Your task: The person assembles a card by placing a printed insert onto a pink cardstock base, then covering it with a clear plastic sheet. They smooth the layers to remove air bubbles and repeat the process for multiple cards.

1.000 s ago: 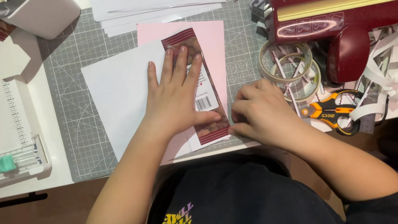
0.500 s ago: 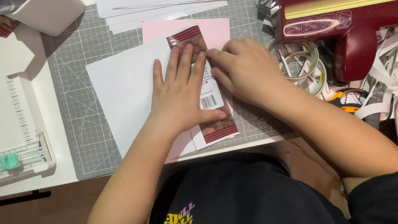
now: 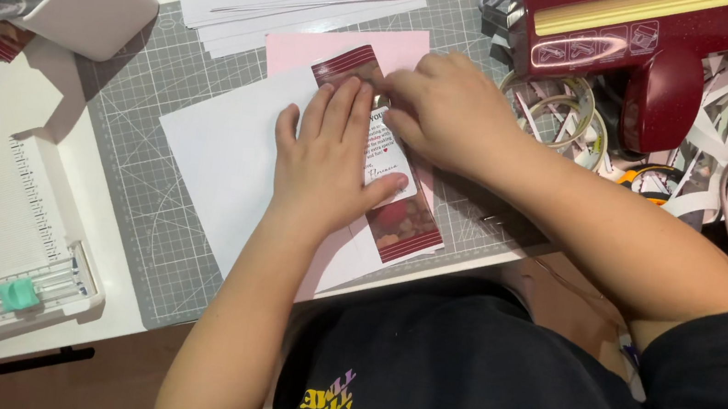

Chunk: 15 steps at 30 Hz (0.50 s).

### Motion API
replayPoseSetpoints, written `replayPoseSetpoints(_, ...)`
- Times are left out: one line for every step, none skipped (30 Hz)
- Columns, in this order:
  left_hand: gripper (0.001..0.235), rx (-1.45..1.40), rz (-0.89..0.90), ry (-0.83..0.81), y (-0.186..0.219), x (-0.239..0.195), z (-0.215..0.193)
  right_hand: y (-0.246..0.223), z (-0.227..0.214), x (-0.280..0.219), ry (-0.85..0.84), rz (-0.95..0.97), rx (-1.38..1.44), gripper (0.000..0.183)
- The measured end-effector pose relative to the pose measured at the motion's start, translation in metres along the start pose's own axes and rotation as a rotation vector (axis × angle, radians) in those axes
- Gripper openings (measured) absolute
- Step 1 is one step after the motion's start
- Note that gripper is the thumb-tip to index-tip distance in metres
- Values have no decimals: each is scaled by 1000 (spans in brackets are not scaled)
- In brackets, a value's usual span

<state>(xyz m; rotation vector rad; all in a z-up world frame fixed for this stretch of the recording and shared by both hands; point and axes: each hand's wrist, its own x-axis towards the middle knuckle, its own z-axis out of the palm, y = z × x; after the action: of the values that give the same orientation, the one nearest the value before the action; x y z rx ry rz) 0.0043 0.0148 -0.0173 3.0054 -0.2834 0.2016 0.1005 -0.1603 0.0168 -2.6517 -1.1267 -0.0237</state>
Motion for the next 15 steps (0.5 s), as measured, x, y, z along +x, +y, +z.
replayPoseSetpoints(109,-23,-10,-8,-1,1,0,2,-1,8,-83,128,77,28)
replayPoseSetpoints(115,-46,-18,-16,-2,1,0,4,-1,16,-164,255,155,29)
replayPoseSetpoints(115,-46,-18,-16,-1,1,-1,7,3,23,-165,255,155,29)
replayPoseSetpoints(116,-48,-25,-37,-1,2,-2,11,8,31,-171,325,163,30)
replayPoseSetpoints(118,-50,-32,-58,-1,3,-2,15,12,39,-178,395,170,34)
replayPoseSetpoints(118,-49,-30,-57,-1,3,-2,17,14,46,-177,396,170,34)
replayPoseSetpoints(119,-45,-29,-53,-2,3,-1,19,16,53,-146,435,204,32)
replayPoseSetpoints(120,-42,-29,-50,-2,3,0,21,18,60,-117,475,237,31)
replayPoseSetpoints(120,-44,-28,-50,-1,3,0,22,19,65,-118,477,237,31)
replayPoseSetpoints(120,-41,-28,-48,-1,3,-1,23,21,70,-97,512,261,33)
replayPoseSetpoints(121,-39,-28,-46,-1,3,-1,23,22,76,-75,548,286,36)
replayPoseSetpoints(121,-39,-30,-47,-1,3,-2,26,25,79,-77,547,287,36)
replayPoseSetpoints(122,-46,-33,-57,-1,2,-2,28,27,82,-72,568,283,37)
replayPoseSetpoints(123,-52,-35,-66,-1,3,-2,31,30,86,-66,588,279,37)
replayPoseSetpoints(123,-50,-36,-65,-1,2,-1,32,28,84,-65,587,279,37)
